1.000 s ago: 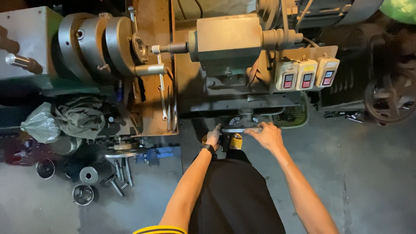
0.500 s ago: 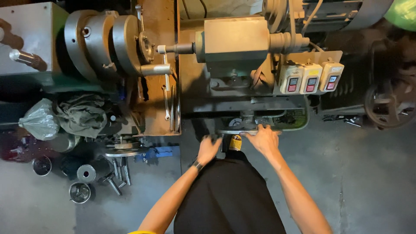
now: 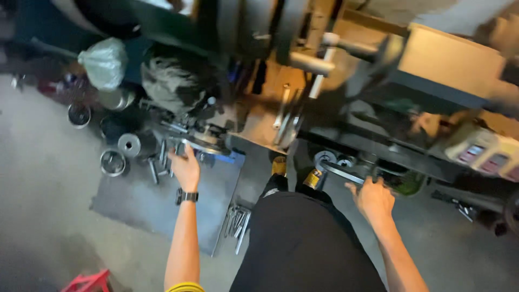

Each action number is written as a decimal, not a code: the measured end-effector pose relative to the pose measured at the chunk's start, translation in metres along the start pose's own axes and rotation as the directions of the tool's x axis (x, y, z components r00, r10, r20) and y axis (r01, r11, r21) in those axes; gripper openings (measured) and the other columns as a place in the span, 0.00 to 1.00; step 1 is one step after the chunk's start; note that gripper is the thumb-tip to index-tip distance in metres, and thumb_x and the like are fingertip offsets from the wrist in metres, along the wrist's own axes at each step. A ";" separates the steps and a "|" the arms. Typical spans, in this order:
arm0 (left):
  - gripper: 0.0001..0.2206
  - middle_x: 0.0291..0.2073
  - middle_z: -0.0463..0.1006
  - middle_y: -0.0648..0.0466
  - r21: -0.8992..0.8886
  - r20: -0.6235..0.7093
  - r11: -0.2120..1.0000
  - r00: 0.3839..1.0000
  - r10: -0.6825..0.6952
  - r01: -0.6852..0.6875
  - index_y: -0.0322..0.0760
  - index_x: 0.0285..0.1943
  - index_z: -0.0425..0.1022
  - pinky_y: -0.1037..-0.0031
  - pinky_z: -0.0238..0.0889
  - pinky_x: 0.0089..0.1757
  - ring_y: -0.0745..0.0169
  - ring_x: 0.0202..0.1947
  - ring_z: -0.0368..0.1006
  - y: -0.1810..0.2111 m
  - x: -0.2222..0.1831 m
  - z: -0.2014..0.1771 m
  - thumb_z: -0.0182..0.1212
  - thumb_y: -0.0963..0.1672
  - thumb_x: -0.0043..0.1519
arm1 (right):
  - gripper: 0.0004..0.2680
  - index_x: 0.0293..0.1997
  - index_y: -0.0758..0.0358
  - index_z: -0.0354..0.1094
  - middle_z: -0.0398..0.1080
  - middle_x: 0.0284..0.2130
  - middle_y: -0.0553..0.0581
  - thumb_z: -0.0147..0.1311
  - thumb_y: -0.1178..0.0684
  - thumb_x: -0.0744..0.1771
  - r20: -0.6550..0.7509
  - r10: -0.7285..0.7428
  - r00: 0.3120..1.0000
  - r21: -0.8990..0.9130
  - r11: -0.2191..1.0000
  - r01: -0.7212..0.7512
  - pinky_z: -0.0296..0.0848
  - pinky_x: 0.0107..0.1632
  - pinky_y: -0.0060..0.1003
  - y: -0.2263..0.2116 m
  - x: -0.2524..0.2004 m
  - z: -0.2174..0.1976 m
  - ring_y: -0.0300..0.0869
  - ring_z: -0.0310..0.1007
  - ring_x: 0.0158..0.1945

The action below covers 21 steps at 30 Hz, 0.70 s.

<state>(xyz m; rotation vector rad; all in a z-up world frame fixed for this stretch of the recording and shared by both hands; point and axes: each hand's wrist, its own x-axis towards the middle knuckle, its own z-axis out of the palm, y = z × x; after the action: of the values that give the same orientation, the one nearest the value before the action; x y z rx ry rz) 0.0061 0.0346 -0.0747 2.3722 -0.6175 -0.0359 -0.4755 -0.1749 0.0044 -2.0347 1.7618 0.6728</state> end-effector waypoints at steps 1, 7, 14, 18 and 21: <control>0.28 0.31 0.80 0.41 0.048 -0.047 0.999 0.999 -0.009 0.011 0.19 0.65 0.63 0.60 0.69 0.39 0.48 0.36 0.77 -0.014 0.012 -0.001 0.62 0.52 0.74 | 0.28 0.56 0.68 0.70 0.71 0.53 0.74 0.52 0.26 0.66 0.008 -0.058 0.998 -0.018 0.998 0.058 0.78 0.48 0.56 -0.012 -0.008 -0.011 0.65 0.76 0.51; 0.32 0.42 0.76 0.45 -0.315 0.339 0.728 0.788 -0.513 0.609 0.25 0.65 0.58 0.62 0.75 0.24 0.47 0.31 0.82 -0.008 0.042 0.021 0.60 0.55 0.64 | 0.17 0.59 0.61 0.65 0.69 0.59 0.63 0.59 0.48 0.65 -0.336 -0.754 0.564 0.412 0.421 0.808 0.77 0.54 0.46 -0.178 -0.079 -0.094 0.57 0.75 0.55; 0.27 0.42 0.80 0.32 -0.165 0.328 0.800 0.797 -0.507 0.577 0.22 0.58 0.64 0.57 0.78 0.31 0.35 0.36 0.83 -0.012 0.045 0.044 0.62 0.51 0.61 | 0.20 0.64 0.61 0.60 0.57 0.65 0.65 0.57 0.47 0.67 -0.003 -0.865 0.501 0.351 0.469 0.811 0.72 0.56 0.48 -0.244 -0.092 -0.069 0.58 0.70 0.58; 0.24 0.43 0.78 0.23 -0.084 0.206 0.938 0.927 -0.314 0.337 0.16 0.55 0.61 0.51 0.67 0.49 0.24 0.49 0.75 -0.043 0.043 0.070 0.59 0.46 0.61 | 0.20 0.64 0.62 0.59 0.59 0.63 0.65 0.55 0.46 0.67 0.083 -0.875 0.476 0.362 0.472 0.804 0.72 0.55 0.48 -0.245 -0.094 -0.055 0.57 0.68 0.59; 0.25 0.44 0.76 0.20 -0.044 0.219 0.929 0.911 -0.350 0.368 0.13 0.56 0.57 0.50 0.65 0.51 0.21 0.50 0.73 -0.036 0.047 0.066 0.56 0.46 0.62 | 0.20 0.64 0.62 0.59 0.59 0.63 0.64 0.55 0.45 0.67 0.123 -0.869 0.480 0.366 0.489 0.792 0.73 0.55 0.48 -0.244 -0.093 -0.055 0.56 0.68 0.59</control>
<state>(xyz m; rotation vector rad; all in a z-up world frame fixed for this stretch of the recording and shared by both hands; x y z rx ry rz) 0.0507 -0.0032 -0.1417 2.3851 -0.2566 -0.4691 -0.2383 -0.0931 0.0941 -2.1160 0.4509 0.3410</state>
